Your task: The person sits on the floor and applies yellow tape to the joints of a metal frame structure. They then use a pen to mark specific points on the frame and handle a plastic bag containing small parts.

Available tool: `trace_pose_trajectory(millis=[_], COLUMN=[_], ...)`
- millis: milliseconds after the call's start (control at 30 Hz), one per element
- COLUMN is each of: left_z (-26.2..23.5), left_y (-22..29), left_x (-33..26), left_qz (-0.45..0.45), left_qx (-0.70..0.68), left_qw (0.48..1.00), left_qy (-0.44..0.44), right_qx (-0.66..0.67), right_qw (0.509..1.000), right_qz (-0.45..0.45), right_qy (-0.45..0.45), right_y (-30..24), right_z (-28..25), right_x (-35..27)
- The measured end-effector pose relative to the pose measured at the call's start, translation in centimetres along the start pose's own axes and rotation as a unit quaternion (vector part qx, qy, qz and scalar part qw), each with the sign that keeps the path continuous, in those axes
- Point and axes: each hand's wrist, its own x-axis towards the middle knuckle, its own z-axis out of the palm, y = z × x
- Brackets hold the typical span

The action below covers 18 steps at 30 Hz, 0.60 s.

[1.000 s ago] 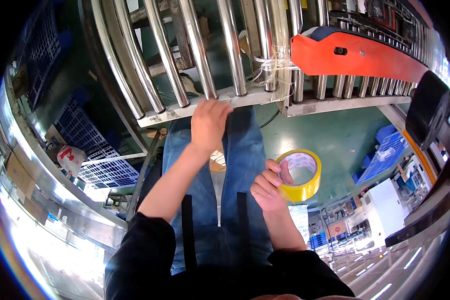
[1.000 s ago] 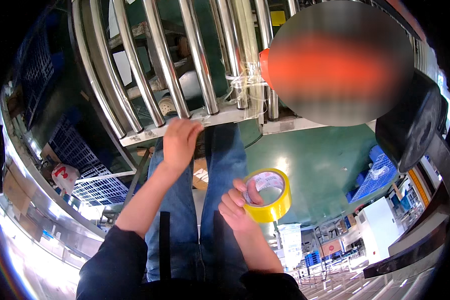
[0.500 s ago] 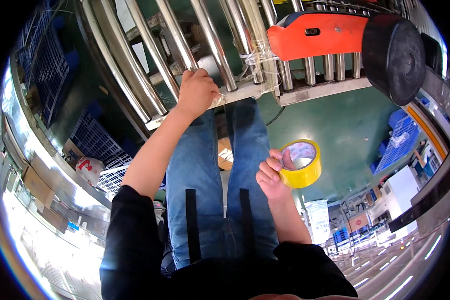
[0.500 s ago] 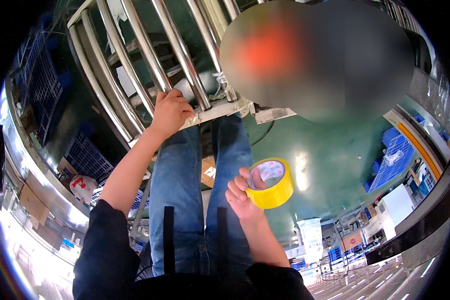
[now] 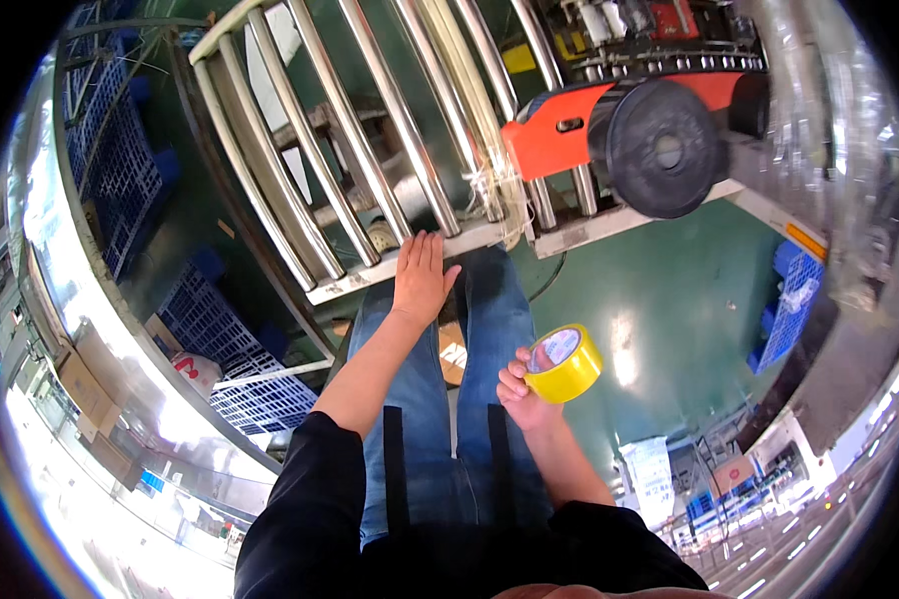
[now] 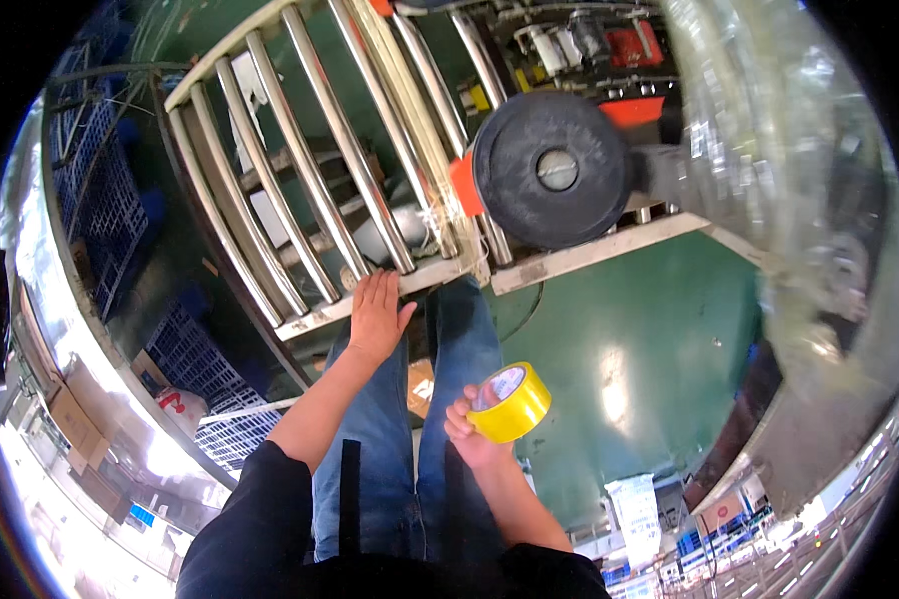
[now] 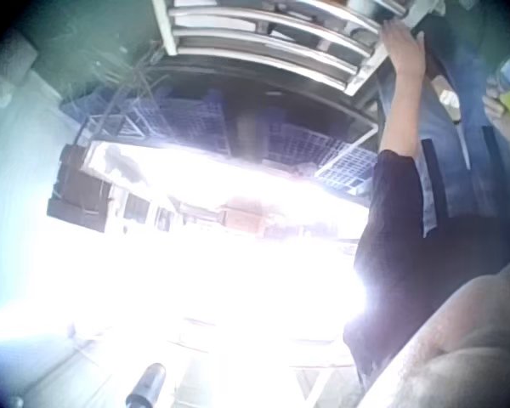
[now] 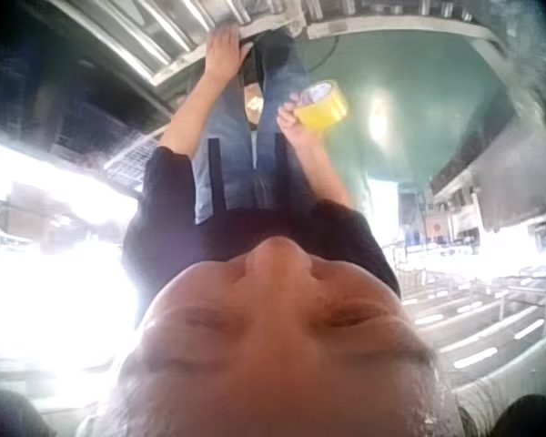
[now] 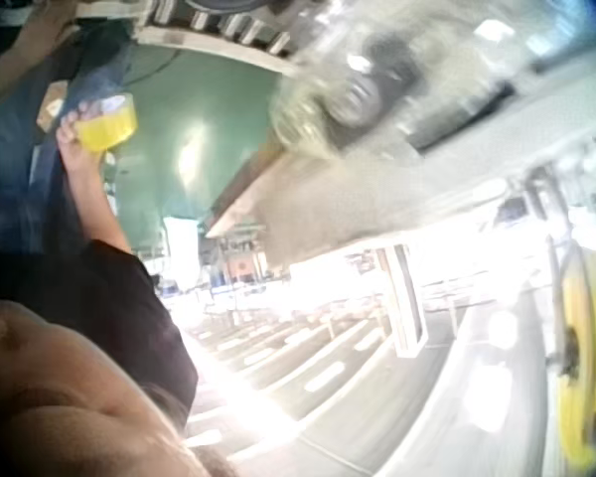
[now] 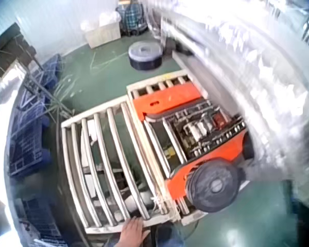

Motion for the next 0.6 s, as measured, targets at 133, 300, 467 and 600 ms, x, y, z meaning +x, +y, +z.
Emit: trace_pose_trajectory(millis=[133, 300, 467, 600], left_z=[-0.8, 2.9, 2.1, 1.1], left_y=[-0.8, -3.4, -3.5, -4.5], left_x=[2.0, 1.9, 3.3, 3.2], left_qz=[0.029, 0.101, 0.172, 0.206], left_qx=[0.033, 0.183, 0.188, 0.155], left_qw=[0.994, 0.974, 0.962, 0.961], left_qy=[-0.1, -0.093, -0.1, -0.098], right_qx=[-0.023, -0.106, -0.17, -0.159], right_qw=[1.0, 0.994, 0.983, 0.982], right_qz=[-0.01, -0.011, -0.051, -0.065], right_qy=[0.005, -0.007, 0.047, 0.074], right_y=[-0.1, -0.5, -0.6, 1.2], right_z=[2.5, 5.0, 4.5, 3.1], right_x=[-0.8, -1.6, -3.6, -5.3])
